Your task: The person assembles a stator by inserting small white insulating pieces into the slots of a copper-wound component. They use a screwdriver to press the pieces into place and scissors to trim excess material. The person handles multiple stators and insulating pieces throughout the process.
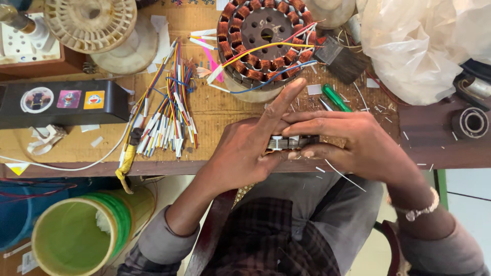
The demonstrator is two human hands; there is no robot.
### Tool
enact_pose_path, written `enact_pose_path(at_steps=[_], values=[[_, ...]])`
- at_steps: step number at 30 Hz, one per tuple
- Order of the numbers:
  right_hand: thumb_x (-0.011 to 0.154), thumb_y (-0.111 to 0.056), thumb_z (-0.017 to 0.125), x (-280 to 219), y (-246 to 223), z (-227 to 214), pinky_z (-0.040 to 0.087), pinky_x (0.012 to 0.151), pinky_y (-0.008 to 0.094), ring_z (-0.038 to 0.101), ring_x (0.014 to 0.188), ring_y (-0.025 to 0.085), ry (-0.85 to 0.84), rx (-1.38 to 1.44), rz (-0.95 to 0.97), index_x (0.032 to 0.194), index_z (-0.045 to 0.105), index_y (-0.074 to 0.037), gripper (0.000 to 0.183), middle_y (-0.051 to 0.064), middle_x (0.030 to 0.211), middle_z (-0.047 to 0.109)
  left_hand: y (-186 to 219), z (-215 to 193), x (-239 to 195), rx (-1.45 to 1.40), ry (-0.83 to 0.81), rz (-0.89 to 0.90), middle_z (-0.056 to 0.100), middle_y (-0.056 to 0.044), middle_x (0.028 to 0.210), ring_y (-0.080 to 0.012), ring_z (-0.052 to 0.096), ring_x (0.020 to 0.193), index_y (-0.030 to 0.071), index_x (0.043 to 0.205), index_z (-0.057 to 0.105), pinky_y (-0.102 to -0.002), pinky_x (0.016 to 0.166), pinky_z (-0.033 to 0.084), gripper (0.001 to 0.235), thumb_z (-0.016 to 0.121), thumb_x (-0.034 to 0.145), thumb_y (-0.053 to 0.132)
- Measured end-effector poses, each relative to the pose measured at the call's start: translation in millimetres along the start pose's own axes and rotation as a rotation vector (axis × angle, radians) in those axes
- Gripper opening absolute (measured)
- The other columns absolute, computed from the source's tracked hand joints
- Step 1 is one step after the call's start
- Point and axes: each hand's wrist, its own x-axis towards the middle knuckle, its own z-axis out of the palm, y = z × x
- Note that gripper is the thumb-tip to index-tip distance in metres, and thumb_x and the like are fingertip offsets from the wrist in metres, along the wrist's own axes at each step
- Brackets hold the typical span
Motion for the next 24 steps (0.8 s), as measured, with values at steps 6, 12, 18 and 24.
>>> enact_pose_path(at_steps=[6, 12, 18, 24], values=[[0.082, -0.002, 0.076, -11, -8, 16, 0.062, 0.092, 0.032, 0.077, 0.108, 0.019, 0.215, 0.227, 0.216, 0.105, 0.072, -0.004, 0.024, 0.01, 0.123, 0.077, 4, -1, 4, 0.019, -0.034, -0.056, 0.051, -0.012, 0.161, -0.0295, 0.073, 0.121, 0.02, 0.166, 0.012, -0.041, 0.1, 0.06, 0.107, 0.079, 0.084, 0.006], [0.098, 0.008, 0.069, -22, 9, 36, 0.063, 0.083, 0.031, 0.076, 0.095, 0.017, 0.541, -0.017, 0.113, 0.111, 0.071, -0.001, 0.015, 0.013, 0.107, 0.078, 3, 1, 4, 0.027, -0.018, -0.002, 0.066, -0.004, 0.137, -0.0324, 0.07, 0.119, 0.018, 0.164, 0.008, -0.041, 0.098, 0.058, 0.112, 0.076, 0.077, 0.002], [0.112, 0.01, 0.066, -29, 75, 22, 0.063, 0.083, 0.036, 0.072, 0.088, 0.021, 0.946, 0.895, 0.223, 0.124, 0.061, 0.008, 0.012, 0.016, 0.103, 0.074, 2, 4, 5, -0.057, 0.061, -0.097, 0.074, -0.007, 0.136, -0.029, 0.074, 0.123, 0.018, 0.167, 0.012, -0.037, 0.103, 0.062, 0.102, 0.073, 0.087, 0.002], [0.111, -0.001, 0.07, -60, 99, 40, 0.058, 0.082, 0.03, 0.066, 0.084, 0.015, 1.001, 0.69, 0.269, 0.12, 0.068, 0.009, 0.013, 0.013, 0.101, 0.07, 1, 6, 1, -0.011, 0.171, -0.156, 0.074, -0.007, 0.13, -0.0288, 0.074, 0.119, 0.015, 0.154, 0.038, -0.037, 0.097, 0.059, 0.071, 0.075, 0.094, 0.01]])
